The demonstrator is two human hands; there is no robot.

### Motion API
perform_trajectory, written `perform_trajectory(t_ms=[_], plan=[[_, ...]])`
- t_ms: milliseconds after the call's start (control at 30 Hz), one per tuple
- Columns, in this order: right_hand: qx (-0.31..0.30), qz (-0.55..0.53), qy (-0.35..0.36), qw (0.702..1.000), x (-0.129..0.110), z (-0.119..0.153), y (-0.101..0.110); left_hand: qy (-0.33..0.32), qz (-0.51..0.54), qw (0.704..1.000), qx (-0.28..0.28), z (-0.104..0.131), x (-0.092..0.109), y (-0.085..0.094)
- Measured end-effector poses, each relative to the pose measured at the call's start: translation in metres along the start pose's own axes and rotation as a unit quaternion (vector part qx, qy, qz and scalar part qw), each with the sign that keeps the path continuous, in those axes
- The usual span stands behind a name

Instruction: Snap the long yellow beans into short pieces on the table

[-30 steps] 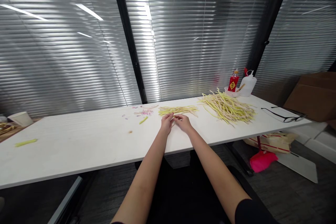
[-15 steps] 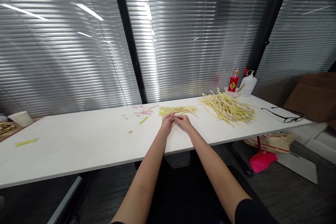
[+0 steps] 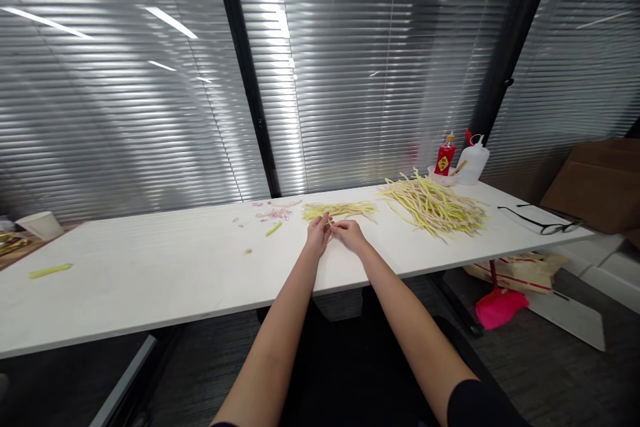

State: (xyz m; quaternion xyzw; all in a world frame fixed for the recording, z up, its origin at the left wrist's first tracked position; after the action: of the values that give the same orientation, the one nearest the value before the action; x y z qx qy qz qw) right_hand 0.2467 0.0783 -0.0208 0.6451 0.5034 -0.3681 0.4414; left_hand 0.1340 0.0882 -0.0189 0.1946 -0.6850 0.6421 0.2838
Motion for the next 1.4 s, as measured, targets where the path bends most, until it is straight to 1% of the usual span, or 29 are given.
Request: perform_trajectory(t_ms=[200, 267, 500, 600, 767, 900, 1033, 1300, 1400], plan=[[-0.014, -0.002, 0.001, 1.000, -0.004, 0.002, -0.002, -0.010, 0.017, 0.999, 0.027, 0.005, 0.006, 0.001], [-0.018, 0.000, 0.005, 1.000, -0.005, 0.003, -0.002, -0.015, 0.014, 0.999, 0.028, 0.007, 0.008, 0.000], [-0.032, 0.009, 0.006, 0.999, -0.009, 0.004, -0.003, -0.017, 0.000, 1.000, 0.005, 0.009, 0.011, -0.005], [-0.042, 0.002, -0.002, 0.999, -0.012, 0.007, -0.005, -0.003, -0.005, 1.000, -0.007, 0.009, 0.009, -0.006], [-0.036, -0.012, 0.002, 0.999, -0.018, 0.009, -0.003, 0.033, -0.027, 0.998, -0.047, 0.010, 0.001, -0.013], [-0.051, -0.037, 0.003, 0.998, -0.016, 0.008, -0.005, 0.043, -0.057, 0.995, -0.070, 0.011, -0.002, -0.016], [-0.059, -0.074, -0.007, 0.995, -0.017, 0.008, -0.007, 0.052, -0.055, 0.993, -0.087, 0.011, -0.004, -0.017], [-0.047, -0.064, -0.002, 0.997, -0.025, 0.009, -0.003, 0.076, -0.041, 0.991, -0.098, 0.011, -0.007, -0.019], [-0.038, -0.073, -0.005, 0.997, -0.023, 0.008, -0.001, 0.075, -0.036, 0.993, -0.086, 0.011, -0.006, -0.018]])
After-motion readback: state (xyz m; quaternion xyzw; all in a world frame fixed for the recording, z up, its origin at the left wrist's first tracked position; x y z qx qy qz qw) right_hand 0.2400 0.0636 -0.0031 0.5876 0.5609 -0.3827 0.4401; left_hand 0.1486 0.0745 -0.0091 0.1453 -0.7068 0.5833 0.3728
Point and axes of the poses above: each hand's wrist, its own z-axis away from the middle knuckle, its own y-axis out of the back of the hand, x = y × z, the point moved 8 cm from there along -z, towards the middle knuckle, and after that the axes turned 10 degrees about z, right-handed, at the moved point
